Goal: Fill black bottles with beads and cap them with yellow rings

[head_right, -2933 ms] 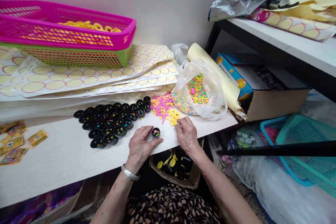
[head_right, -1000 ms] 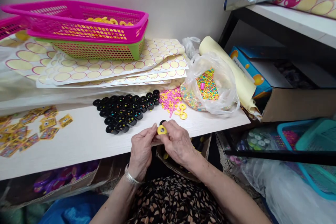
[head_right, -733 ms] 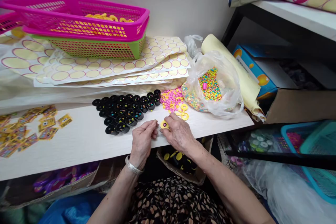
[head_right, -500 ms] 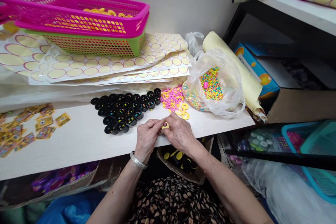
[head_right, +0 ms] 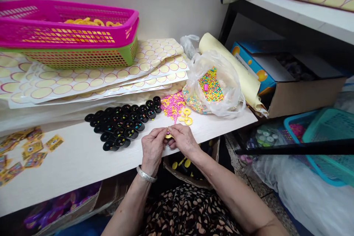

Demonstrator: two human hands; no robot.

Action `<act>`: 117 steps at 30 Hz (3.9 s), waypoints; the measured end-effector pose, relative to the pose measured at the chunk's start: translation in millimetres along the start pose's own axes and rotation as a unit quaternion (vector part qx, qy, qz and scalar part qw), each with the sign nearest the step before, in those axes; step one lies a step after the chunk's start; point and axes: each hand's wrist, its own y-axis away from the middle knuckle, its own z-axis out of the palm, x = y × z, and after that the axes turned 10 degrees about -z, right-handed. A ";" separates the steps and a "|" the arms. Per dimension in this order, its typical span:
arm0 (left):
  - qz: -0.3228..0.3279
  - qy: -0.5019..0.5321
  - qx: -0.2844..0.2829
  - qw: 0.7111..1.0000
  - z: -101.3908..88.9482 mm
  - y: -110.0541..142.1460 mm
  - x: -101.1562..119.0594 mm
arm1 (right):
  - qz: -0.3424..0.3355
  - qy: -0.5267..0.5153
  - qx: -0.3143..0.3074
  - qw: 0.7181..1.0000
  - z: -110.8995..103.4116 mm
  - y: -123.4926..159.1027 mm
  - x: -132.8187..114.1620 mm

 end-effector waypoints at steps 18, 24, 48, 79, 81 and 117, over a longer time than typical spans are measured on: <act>-0.042 0.022 -0.015 0.999 6.2 -9.8 -2.5 | 0.011 -0.044 0.049 0.998 3.2 -1.7 6.5; -0.030 0.013 -0.070 0.997 -4.3 -5.7 -0.3 | -0.009 -0.129 -0.053 0.990 -11.3 7.9 0.0; 0.483 -0.308 -0.204 0.794 33.0 81.5 20.3 | -0.123 -0.167 -0.095 0.974 -88.5 111.0 -18.8; 0.391 -0.282 -0.316 0.818 60.6 107.4 -0.3 | -0.061 -0.187 -0.061 0.979 -109.9 136.6 9.4; 0.393 -0.286 -0.305 0.819 59.7 107.1 -3.6 | -0.074 -0.179 -0.043 0.980 -106.0 135.7 12.6; 0.286 -0.491 0.407 0.715 -114.3 5.8 -39.6 | -0.233 0.699 -0.028 0.675 -116.1 47.1 72.8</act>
